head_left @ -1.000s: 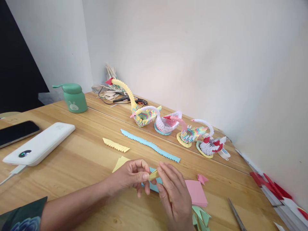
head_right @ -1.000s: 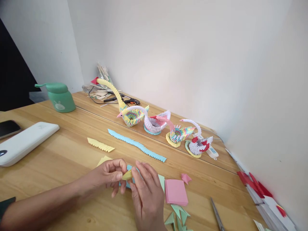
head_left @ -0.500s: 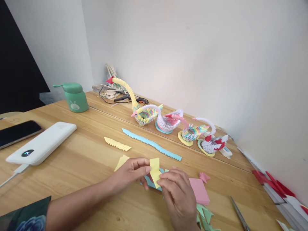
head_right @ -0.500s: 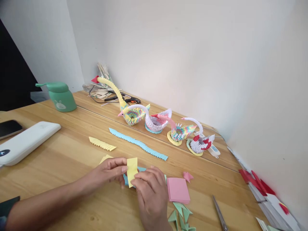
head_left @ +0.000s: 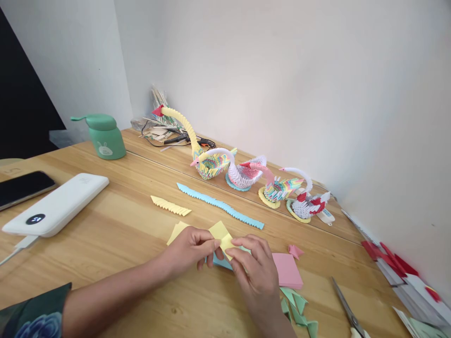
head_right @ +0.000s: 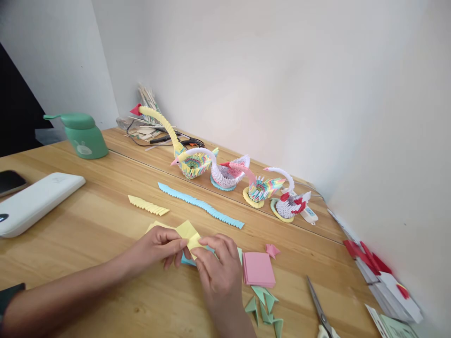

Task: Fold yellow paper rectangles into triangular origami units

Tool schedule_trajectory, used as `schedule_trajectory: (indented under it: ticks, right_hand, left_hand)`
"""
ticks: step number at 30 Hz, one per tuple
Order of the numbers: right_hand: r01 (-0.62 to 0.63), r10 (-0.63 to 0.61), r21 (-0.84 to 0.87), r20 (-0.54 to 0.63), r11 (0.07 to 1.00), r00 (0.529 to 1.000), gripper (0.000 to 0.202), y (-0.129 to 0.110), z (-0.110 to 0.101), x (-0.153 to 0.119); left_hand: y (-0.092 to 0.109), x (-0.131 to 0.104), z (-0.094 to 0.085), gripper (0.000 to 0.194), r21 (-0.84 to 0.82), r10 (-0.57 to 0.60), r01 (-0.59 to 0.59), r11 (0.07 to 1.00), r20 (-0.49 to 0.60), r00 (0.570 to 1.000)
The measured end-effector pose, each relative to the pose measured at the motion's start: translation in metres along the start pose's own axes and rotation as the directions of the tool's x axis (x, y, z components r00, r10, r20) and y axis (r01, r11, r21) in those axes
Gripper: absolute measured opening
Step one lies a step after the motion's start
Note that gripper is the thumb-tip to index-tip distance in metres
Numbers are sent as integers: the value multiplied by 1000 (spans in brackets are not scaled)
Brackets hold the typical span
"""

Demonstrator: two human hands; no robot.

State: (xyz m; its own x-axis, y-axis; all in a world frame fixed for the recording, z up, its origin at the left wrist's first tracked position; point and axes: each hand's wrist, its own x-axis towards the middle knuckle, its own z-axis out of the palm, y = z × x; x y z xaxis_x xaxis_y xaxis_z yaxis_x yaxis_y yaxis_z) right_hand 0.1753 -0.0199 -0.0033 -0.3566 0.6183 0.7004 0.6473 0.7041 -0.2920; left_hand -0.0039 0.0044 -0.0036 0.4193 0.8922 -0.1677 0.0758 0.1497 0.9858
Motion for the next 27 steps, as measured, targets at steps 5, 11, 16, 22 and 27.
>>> schedule_trajectory:
  ticks: [5,11,16,22,27]
  right_hand:
    - [-120,125,88,-43,989,991,14,1,2,-2]
    - [-449,441,303,96,841,892,7,-4,1,-1]
    - [-642,652,434,150,632,743,16,-7,4,-1]
    - [-648,688,502,135,573,713,15,-12,4,2]
    - [-666,695,508,169,547,699,16,-14,4,3]
  left_hand:
    - [0,-5,2,35,147,40,-35,989,-34,999]
    - [5,-10,3,30,176,98,-99,979,17,995]
    - [7,-13,4,28,166,110,-117,979,55,992]
    - [6,-14,4,29,160,101,-112,981,73,992]
    - [6,-14,5,32,177,94,-107,978,83,992]
